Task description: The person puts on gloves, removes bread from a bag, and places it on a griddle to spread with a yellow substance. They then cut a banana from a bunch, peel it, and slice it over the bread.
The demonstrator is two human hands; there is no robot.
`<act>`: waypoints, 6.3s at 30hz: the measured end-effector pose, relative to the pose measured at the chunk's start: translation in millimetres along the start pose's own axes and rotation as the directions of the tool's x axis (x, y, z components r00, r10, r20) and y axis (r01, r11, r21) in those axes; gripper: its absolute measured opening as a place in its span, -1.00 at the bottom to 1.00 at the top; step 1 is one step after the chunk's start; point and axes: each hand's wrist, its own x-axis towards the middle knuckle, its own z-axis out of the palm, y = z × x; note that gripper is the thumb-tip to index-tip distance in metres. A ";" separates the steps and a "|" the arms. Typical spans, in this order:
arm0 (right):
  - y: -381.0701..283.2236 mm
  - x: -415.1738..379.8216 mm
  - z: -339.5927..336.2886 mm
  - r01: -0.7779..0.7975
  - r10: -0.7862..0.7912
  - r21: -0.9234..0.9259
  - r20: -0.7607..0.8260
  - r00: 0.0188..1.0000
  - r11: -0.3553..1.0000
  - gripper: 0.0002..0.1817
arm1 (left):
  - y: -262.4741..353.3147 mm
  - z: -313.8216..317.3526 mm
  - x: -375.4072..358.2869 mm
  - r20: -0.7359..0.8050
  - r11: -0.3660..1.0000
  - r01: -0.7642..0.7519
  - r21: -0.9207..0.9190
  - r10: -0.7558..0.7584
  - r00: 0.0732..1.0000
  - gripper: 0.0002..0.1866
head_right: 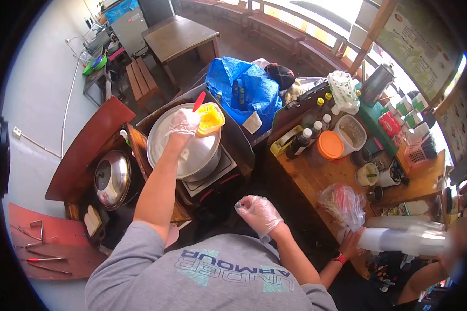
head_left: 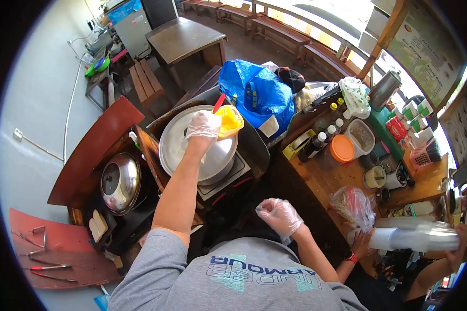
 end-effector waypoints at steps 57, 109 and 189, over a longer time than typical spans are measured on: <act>-227.2 45.8 354.1 0.860 -0.860 0.205 -0.122 0.495 0.466 0.12 | -211.3 -284.7 -422.4 0.017 0.993 -0.107 0.058 0.107 0.994 -0.39; -157.5 1.0 305.0 0.519 -0.630 0.484 0.090 0.771 0.705 0.26 | -195.9 -231.0 -451.1 -0.026 0.488 0.292 -0.822 -0.545 0.838 -0.88; -280.6 157.7 759.0 0.493 -0.326 -0.474 0.394 0.860 0.729 -0.71 | -778.1 -230.1 -435.0 0.120 0.957 0.286 0.049 -0.290 0.950 -0.69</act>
